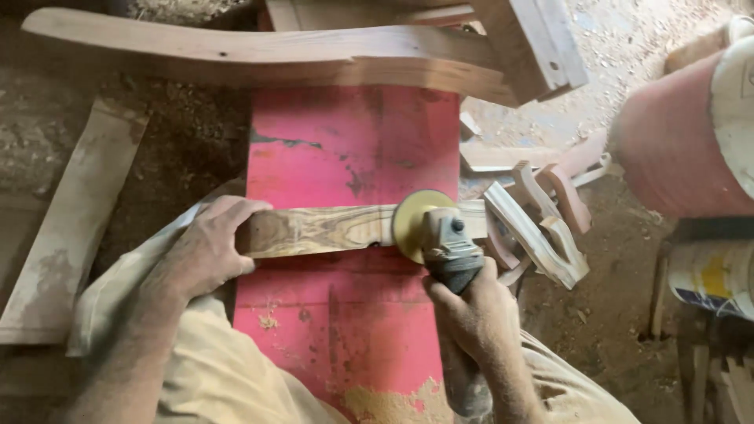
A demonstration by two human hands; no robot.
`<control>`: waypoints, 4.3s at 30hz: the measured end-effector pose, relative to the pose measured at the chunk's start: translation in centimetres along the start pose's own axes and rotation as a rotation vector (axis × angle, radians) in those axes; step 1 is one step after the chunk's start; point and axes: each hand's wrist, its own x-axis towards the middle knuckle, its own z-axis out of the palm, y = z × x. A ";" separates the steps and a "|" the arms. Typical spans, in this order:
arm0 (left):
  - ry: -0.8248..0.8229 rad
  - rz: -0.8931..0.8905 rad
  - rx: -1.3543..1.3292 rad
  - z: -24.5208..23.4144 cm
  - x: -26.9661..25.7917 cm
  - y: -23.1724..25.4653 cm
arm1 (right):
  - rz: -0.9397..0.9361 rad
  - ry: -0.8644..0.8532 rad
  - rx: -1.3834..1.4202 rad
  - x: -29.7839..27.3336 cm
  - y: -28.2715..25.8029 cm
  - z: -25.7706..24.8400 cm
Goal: Sanding pieces of wood using a handheld angle grinder with a sanding disc.
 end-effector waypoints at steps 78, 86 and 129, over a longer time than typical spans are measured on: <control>-0.031 0.008 0.073 -0.8 0.4 -0.7 | 0.094 -0.059 -0.038 2.7 -0.8 0.5; -0.060 -0.029 0.082 -0.7 0.6 -0.6 | -0.098 -0.186 0.015 -0.9 -7.0 0.7; 0.014 0.035 0.227 0.0 1.1 -0.8 | 0.243 0.285 0.214 1.9 13.4 -6.6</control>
